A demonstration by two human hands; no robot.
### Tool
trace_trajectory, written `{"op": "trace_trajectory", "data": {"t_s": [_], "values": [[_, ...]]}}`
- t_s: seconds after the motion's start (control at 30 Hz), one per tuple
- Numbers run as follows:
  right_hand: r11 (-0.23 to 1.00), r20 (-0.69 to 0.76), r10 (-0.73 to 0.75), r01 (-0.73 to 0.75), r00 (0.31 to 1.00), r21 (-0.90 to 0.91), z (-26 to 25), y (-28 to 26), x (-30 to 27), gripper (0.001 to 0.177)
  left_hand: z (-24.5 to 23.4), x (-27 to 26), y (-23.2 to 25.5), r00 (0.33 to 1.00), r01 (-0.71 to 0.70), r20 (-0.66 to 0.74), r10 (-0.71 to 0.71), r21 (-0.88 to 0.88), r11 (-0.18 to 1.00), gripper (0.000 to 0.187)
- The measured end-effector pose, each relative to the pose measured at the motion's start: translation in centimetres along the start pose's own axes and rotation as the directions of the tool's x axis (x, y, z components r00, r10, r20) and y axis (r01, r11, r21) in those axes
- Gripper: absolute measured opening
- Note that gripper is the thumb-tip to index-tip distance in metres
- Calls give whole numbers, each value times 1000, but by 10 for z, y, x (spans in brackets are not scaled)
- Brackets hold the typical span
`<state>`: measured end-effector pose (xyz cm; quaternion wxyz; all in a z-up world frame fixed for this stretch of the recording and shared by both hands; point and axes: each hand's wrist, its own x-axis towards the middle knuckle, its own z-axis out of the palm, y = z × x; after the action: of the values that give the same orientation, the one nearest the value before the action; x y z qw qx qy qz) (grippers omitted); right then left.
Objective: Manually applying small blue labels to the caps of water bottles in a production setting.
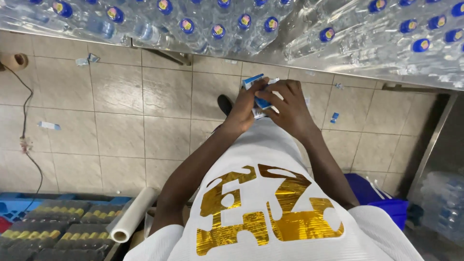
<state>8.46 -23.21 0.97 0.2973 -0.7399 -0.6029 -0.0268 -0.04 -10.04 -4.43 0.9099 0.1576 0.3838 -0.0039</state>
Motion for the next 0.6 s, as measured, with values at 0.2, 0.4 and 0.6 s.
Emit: {"op": "trace_trajectory", "data": {"t_s": [0.2, 0.4, 0.6], "values": [[699, -190, 612, -413, 768, 584, -9, 1, -4, 32, 22, -45, 17, 981, -106, 167, 99, 35, 994, 48], [435, -112, 827, -501, 551, 748, -38, 15, 20, 29, 6, -36, 16, 949, -103, 301, 91, 25, 994, 36], [444, -175, 840, -464, 514, 766, -59, 39, 23, 22, 8, -24, 15, 952, -80, 294, 83, -23, 997, 32]]}}
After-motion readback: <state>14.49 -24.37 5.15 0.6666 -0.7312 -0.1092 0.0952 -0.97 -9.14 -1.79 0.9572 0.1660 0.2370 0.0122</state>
